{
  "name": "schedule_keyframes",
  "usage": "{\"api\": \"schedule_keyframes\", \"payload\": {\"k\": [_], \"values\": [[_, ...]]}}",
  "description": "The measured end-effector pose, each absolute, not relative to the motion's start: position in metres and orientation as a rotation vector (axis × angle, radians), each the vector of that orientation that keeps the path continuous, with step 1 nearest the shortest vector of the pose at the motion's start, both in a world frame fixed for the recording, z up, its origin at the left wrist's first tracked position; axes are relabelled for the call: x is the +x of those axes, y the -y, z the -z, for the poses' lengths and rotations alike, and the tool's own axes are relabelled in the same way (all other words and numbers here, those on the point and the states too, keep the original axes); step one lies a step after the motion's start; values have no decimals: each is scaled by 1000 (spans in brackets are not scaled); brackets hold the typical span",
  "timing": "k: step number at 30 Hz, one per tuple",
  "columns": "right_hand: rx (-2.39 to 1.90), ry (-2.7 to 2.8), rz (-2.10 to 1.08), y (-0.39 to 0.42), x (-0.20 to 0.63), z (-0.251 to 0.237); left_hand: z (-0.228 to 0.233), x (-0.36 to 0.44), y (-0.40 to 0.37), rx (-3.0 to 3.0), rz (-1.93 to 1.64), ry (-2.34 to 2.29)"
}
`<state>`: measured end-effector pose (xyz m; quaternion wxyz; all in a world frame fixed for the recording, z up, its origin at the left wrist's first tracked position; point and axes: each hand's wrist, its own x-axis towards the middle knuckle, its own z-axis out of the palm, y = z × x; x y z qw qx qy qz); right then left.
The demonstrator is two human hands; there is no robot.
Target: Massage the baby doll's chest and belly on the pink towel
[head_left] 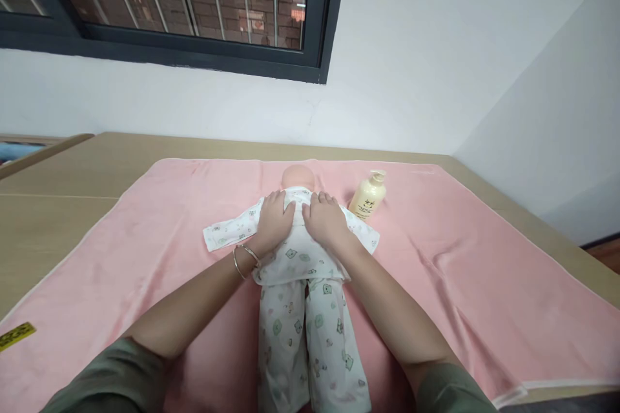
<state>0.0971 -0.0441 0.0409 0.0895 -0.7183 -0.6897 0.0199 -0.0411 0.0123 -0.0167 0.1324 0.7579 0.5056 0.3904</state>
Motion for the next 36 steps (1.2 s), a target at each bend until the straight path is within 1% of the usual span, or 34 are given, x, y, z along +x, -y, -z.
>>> {"api": "schedule_keyframes", "payload": {"k": [3,5,12,16,20,27,32,36], "values": [[-2151,2095,22,57,81,-45,11,-46,-21,2281,-957,-1508],[-2127,2118,5,56,82,-47,9,-47,-18,2340,-903,-1541],[-1974,2111,-266,27,116,-40,14,-37,9,2545,-945,-1564],[-2025,2119,-179,41,100,-43,10,-45,-16,2463,-820,-1473],[-2049,2144,-70,55,85,-49,10,-49,-28,2422,-848,-1462],[-1939,2096,-227,24,115,-38,17,-36,8,2612,-914,-1523],[-2032,2115,-137,39,99,-40,8,-46,-14,2503,-858,-1439],[-1945,2284,-111,58,85,-50,2,-52,-27,2461,-773,-1420]]}}
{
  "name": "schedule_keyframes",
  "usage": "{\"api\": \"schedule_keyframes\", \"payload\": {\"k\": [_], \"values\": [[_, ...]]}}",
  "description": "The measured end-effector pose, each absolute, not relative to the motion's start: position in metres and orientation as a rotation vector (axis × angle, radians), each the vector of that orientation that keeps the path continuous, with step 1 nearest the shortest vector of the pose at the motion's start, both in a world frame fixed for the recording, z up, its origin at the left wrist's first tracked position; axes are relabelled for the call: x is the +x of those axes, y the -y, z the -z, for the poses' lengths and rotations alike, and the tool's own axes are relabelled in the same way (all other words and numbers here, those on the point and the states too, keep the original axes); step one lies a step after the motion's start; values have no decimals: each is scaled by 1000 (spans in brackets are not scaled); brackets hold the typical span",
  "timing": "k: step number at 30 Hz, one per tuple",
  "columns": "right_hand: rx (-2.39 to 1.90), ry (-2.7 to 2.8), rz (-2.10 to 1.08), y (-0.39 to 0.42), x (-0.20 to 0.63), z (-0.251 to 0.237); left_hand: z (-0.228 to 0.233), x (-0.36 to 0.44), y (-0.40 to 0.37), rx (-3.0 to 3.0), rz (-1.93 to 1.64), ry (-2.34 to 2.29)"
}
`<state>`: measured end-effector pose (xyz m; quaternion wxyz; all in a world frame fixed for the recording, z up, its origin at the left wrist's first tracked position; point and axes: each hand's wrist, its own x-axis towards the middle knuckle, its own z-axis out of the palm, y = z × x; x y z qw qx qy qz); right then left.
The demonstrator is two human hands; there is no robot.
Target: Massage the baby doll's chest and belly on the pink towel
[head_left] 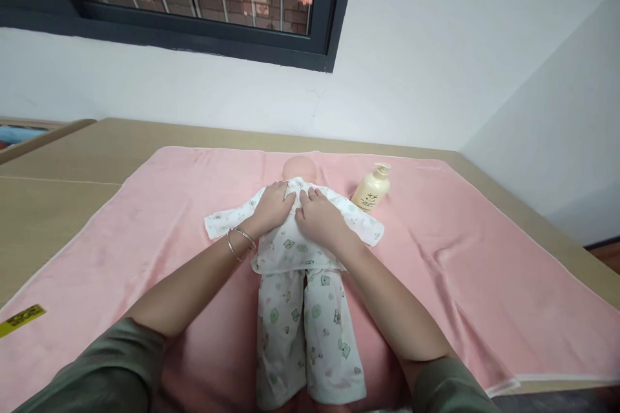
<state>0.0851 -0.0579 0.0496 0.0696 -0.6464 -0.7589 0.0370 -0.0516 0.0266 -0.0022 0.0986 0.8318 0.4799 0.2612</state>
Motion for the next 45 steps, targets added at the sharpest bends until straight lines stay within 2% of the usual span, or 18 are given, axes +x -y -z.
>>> {"api": "schedule_keyframes", "payload": {"k": [8,18,38,45], "values": [[-1935,2059,-302,25,120,-40,12,-37,9,2598,-861,-1545],[-1979,2097,-142,39,99,-40,2,-47,-14,2452,-766,-1522],[-1833,2125,-313,19,134,-29,9,-40,4,2595,-901,-1603],[-1975,2093,-136,37,103,-38,-6,-47,-12,2497,-726,-1553]]}}
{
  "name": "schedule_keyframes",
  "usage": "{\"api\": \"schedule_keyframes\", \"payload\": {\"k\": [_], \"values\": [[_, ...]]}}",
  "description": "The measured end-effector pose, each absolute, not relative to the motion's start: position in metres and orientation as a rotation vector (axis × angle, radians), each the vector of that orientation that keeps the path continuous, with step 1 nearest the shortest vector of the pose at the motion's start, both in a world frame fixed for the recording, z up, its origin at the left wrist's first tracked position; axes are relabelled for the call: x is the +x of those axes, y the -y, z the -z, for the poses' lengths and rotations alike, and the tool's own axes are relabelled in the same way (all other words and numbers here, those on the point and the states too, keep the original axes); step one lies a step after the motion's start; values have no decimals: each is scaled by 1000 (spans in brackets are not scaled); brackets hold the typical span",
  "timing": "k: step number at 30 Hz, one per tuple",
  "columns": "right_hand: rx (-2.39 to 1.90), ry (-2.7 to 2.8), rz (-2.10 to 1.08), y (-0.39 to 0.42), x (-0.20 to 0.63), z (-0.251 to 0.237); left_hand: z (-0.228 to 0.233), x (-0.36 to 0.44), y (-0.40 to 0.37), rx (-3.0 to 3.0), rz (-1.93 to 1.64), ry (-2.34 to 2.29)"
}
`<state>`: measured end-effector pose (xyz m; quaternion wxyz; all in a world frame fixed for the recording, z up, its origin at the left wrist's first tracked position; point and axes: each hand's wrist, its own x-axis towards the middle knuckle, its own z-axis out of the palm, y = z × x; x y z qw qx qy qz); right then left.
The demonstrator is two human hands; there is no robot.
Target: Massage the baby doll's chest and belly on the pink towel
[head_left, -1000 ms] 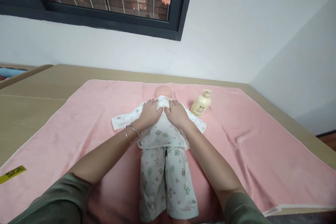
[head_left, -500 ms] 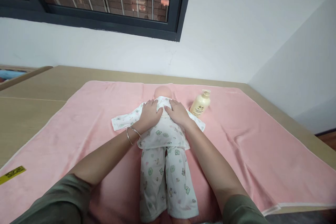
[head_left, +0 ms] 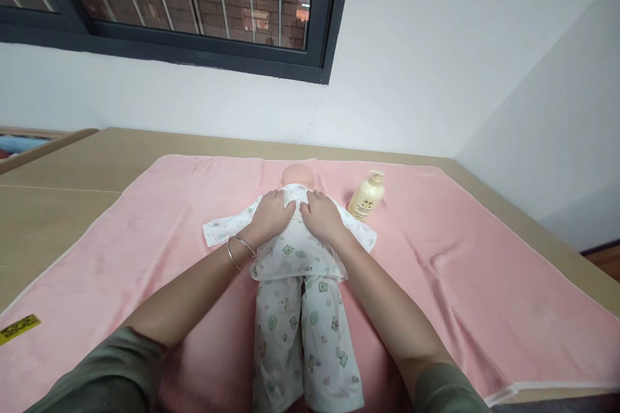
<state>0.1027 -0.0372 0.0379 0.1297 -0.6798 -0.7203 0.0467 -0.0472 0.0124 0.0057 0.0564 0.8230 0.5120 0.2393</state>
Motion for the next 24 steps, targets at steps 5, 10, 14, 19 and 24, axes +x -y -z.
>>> {"api": "schedule_keyframes", "payload": {"k": [5,10,14,19,24], "values": [[-1924,2102,-137,43,93,-41,-11,-49,-6,2582,-640,-1546],[-1918,2024,-361,25,120,-39,-9,-43,11,2654,-693,-1594],[-1948,2039,-339,29,117,-42,-15,-46,1,2535,-658,-1562],[-1956,2059,-205,52,88,-51,-17,-50,-13,2489,-626,-1530],[-1949,2017,-243,46,98,-55,-4,-37,10,2630,-704,-1661]]}}
